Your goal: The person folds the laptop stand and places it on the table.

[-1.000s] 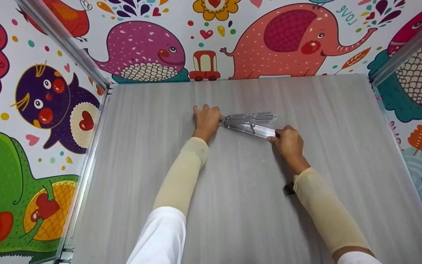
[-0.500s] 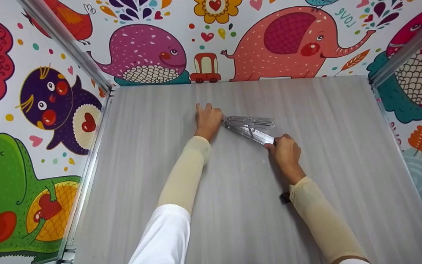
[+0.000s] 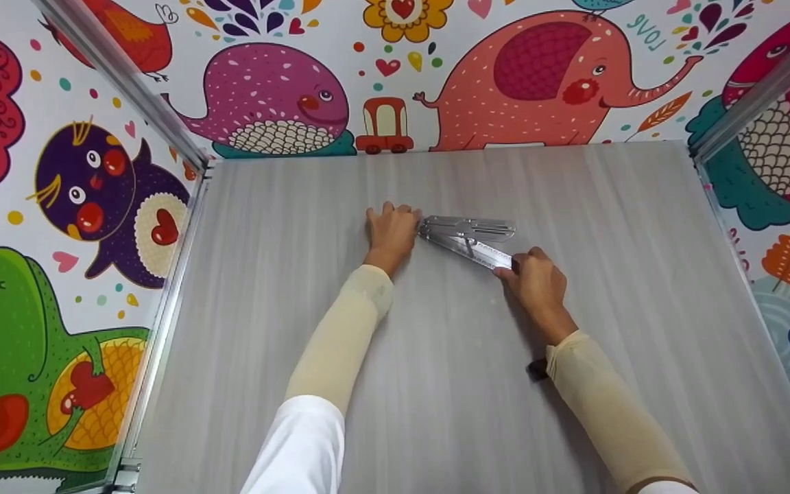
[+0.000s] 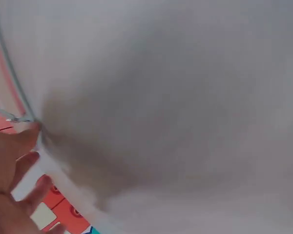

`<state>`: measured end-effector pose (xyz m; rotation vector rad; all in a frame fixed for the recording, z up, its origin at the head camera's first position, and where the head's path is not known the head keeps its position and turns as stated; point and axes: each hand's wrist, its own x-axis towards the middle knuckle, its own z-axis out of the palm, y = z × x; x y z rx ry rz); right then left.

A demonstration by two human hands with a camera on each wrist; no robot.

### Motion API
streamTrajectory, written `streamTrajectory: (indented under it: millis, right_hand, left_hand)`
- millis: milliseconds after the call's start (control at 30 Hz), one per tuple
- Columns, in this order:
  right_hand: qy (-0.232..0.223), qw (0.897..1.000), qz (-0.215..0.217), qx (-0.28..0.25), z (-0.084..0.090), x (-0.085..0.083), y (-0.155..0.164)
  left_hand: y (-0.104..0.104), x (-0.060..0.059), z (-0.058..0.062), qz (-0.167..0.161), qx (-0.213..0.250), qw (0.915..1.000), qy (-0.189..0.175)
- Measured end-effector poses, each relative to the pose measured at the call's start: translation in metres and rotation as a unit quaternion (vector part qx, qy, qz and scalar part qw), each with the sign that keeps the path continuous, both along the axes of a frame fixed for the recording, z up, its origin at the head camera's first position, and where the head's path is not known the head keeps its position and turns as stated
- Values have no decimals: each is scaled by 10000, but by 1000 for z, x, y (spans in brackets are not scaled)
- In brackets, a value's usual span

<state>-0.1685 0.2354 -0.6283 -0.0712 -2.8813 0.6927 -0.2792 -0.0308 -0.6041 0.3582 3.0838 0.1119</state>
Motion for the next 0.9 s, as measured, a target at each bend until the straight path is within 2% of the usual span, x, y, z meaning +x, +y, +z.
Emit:
streamTrajectory:
  millis: [100,167,233,333,433,500,667,900]
  right_hand:
    - [-99,9998,145,-127,2,-2,6]
    - [-162,9994,246,-195,3,-3,11]
    - [-242,9985,403,-276,5,-6,15]
    - [-378,9951,776,-473,7,-9,21]
    - [-540,9897,1163,-643,8,-12,26]
    - [-655,9865,1327,-700,7,-14,29]
    - [-821,9850,1353,-681,5,-16,33]
    - [-844,9873,1136,-716,4,-19,29]
  left_hand:
    - [5,8,9,100,523,9979,-366]
    - [9,14,19,71,991,9933,-594]
    - [15,19,28,-84,1405,9871,-763]
    - [25,25,39,-450,1684,9800,-958]
    - [36,28,46,-730,1635,9782,-1055]
    - [43,29,48,-772,1499,9788,-1160]
    - [56,25,51,-765,1234,9786,-1457]
    - [61,14,53,-1471,866,9792,-1093]
